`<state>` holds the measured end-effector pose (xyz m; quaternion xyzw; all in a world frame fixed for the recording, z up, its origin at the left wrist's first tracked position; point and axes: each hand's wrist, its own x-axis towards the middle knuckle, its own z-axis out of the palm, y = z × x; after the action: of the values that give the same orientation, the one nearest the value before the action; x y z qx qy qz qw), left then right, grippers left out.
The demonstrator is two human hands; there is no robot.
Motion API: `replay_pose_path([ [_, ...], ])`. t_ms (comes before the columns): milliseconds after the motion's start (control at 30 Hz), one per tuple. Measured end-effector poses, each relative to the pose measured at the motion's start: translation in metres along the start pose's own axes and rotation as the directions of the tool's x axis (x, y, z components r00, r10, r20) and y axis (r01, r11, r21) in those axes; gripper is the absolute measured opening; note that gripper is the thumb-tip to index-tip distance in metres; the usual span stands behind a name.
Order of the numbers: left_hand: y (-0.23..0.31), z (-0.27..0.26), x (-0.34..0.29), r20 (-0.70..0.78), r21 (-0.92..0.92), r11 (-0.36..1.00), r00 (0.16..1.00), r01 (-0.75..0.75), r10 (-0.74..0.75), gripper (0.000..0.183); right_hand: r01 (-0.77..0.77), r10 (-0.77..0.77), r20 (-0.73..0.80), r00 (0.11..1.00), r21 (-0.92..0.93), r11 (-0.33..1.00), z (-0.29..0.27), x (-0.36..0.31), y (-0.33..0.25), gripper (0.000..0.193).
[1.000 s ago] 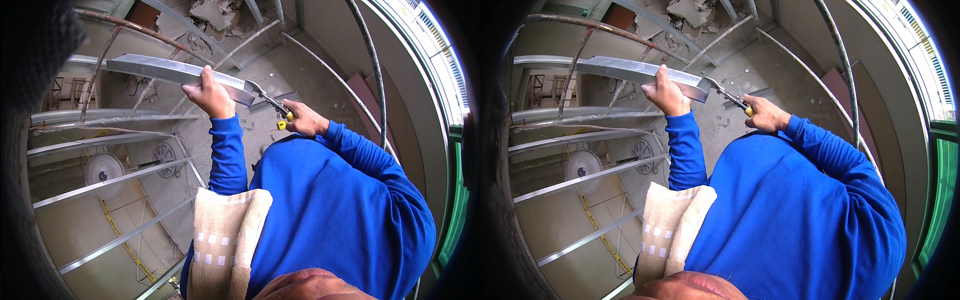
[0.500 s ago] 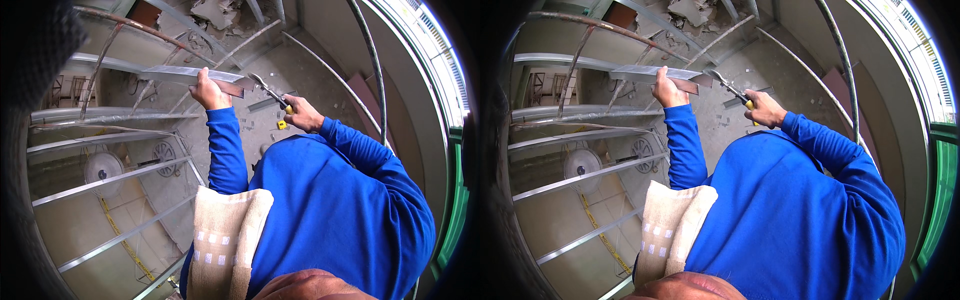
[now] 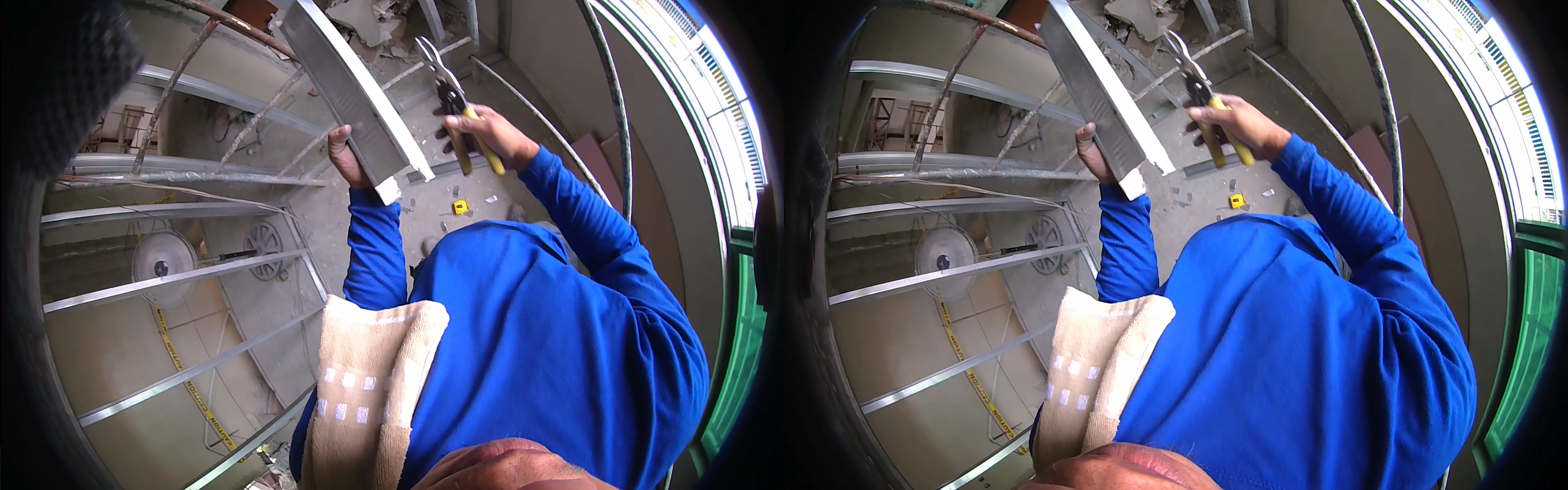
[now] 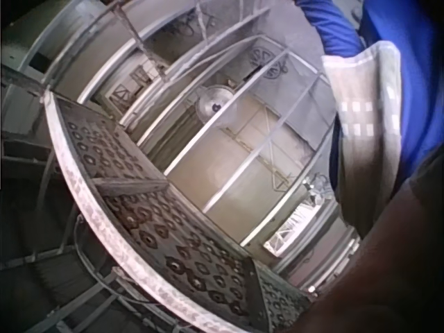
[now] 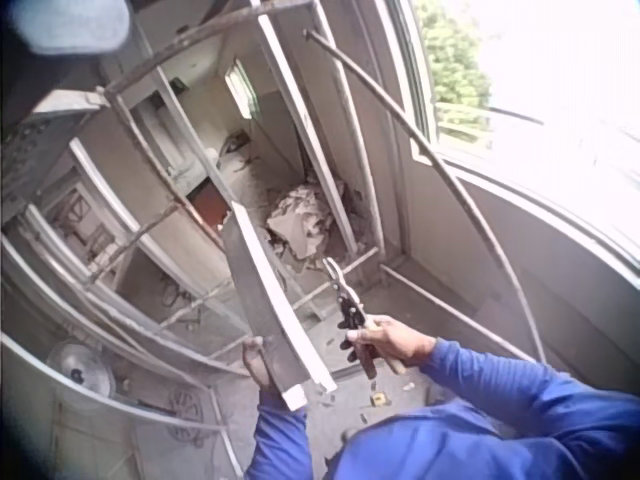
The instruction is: The person repeatedly cuts metal studs to length using tin snips. They hold each stud with one hand, position the snips, and shear through the metal, then drop the cut pieces onto the floor. The process is repeated multiple times with different studs.
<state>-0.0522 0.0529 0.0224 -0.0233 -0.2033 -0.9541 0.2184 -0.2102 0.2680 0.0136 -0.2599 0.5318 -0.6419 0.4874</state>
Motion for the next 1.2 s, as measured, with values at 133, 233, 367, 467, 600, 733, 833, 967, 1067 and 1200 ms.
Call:
replay_pose_path([
  [133,-0.020,0.006,0.004,-0.122,0.241,0.970,0.993,0.036,-0.007,0.063,0.161,-0.163,-0.002,0.987,-0.152,0.975,0.023,0.019,-0.030,0.035],
  [233,-0.029,0.015,0.009,-0.136,0.437,0.899,0.988,-0.010,0.077,0.051,0.365,-0.367,0.073,0.927,-0.388,0.846,0.038,0.017,-0.028,0.040],
  [367,-0.038,0.014,0.005,-0.031,0.706,0.676,0.945,-0.210,0.326,0.067,0.394,-0.473,0.032,0.880,-0.605,0.692,0.059,0.019,0.001,0.067],
  [467,-0.030,0.004,-0.005,-0.232,0.623,0.782,0.949,-0.023,0.213,0.062,0.266,-0.354,-0.049,0.934,-0.563,0.782,0.045,0.018,0.010,0.072],
  [600,-0.012,-0.010,-0.008,-0.298,0.568,0.807,0.874,-0.161,0.384,0.060,0.376,-0.390,0.125,0.912,-0.631,0.678,0.001,-0.011,0.004,0.081],
  [733,0.000,-0.026,-0.002,-0.392,0.521,0.795,0.741,-0.309,0.545,0.062,0.151,-0.105,0.112,0.988,-0.578,0.802,-0.010,-0.058,0.023,0.078],
  [833,0.003,-0.039,0.001,-0.434,0.483,0.801,0.698,-0.354,0.570,0.062,0.038,0.027,0.106,0.994,-0.569,0.821,-0.004,-0.077,0.037,0.075],
  [967,0.002,-0.045,0.001,-0.447,0.473,0.791,0.667,-0.388,0.596,0.067,-0.062,0.140,0.090,0.986,-0.582,0.811,0.002,-0.082,0.040,0.063],
  [1067,-0.001,-0.041,0.000,-0.428,0.522,0.758,0.648,-0.391,0.630,0.069,-0.034,0.117,0.097,0.988,-0.604,0.796,0.007,-0.079,0.036,0.061],
  [1200,-0.006,-0.035,-0.001,-0.415,0.535,0.747,0.648,-0.395,0.639,0.073,0.028,0.069,0.125,0.990,-0.645,0.764,0.013,-0.073,0.034,0.052],
])
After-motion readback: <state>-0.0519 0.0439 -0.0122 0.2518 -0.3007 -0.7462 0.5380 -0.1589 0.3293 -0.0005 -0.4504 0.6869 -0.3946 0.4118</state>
